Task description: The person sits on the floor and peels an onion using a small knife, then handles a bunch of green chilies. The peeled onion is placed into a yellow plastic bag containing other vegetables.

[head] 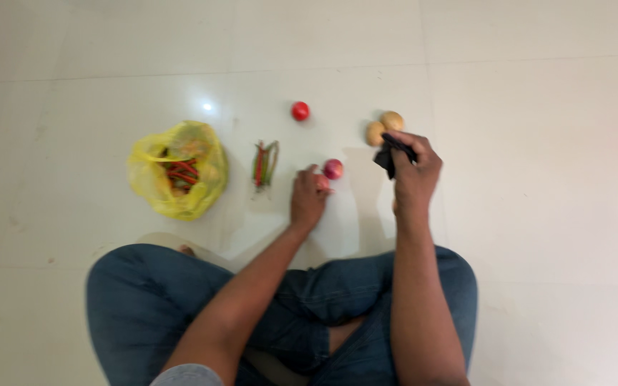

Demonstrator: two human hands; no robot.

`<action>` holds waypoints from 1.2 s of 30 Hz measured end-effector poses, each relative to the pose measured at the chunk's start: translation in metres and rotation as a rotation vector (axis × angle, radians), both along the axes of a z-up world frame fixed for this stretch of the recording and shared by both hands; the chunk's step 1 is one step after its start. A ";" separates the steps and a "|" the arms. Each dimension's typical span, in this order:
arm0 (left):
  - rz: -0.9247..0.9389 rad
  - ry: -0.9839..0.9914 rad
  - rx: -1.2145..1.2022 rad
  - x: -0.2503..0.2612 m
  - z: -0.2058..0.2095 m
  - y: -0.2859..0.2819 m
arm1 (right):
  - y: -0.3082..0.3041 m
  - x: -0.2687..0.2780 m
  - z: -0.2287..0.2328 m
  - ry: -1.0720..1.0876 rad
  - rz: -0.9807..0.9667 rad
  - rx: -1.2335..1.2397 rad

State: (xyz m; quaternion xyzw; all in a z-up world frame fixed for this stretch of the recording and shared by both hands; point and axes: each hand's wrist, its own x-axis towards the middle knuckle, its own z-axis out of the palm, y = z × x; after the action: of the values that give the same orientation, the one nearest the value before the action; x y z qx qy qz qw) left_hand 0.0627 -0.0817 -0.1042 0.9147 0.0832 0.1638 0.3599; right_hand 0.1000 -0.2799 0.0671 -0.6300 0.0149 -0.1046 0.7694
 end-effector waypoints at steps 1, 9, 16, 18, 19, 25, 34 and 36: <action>0.007 -0.001 0.016 0.001 0.000 -0.005 | 0.002 0.000 0.001 -0.021 0.006 -0.018; -0.150 -0.084 0.134 0.006 0.042 -0.009 | 0.011 -0.003 0.002 0.007 0.032 -0.025; -0.189 -0.081 0.250 0.028 0.005 -0.020 | 0.021 -0.003 -0.003 0.080 0.063 -0.106; -0.156 -0.082 0.264 0.028 0.000 -0.025 | 0.024 -0.002 -0.003 0.061 0.066 -0.116; -0.148 -0.059 0.272 0.027 0.001 -0.027 | 0.026 -0.002 -0.003 0.052 0.069 -0.120; -0.121 -0.048 0.207 0.014 0.037 -0.025 | 0.028 -0.002 -0.008 0.073 0.105 -0.115; -0.203 -0.017 0.334 0.000 0.080 0.156 | 0.023 0.006 -0.031 0.056 0.146 -0.057; -0.065 0.122 0.245 -0.014 0.100 0.212 | 0.026 0.010 -0.041 0.084 0.175 -0.036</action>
State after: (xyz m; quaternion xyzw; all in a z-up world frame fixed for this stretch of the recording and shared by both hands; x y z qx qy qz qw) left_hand 0.0490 0.1298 -0.0038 0.9623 0.0549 0.1052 0.2449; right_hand 0.1100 -0.2539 0.0258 -0.6464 -0.0099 -0.0110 0.7628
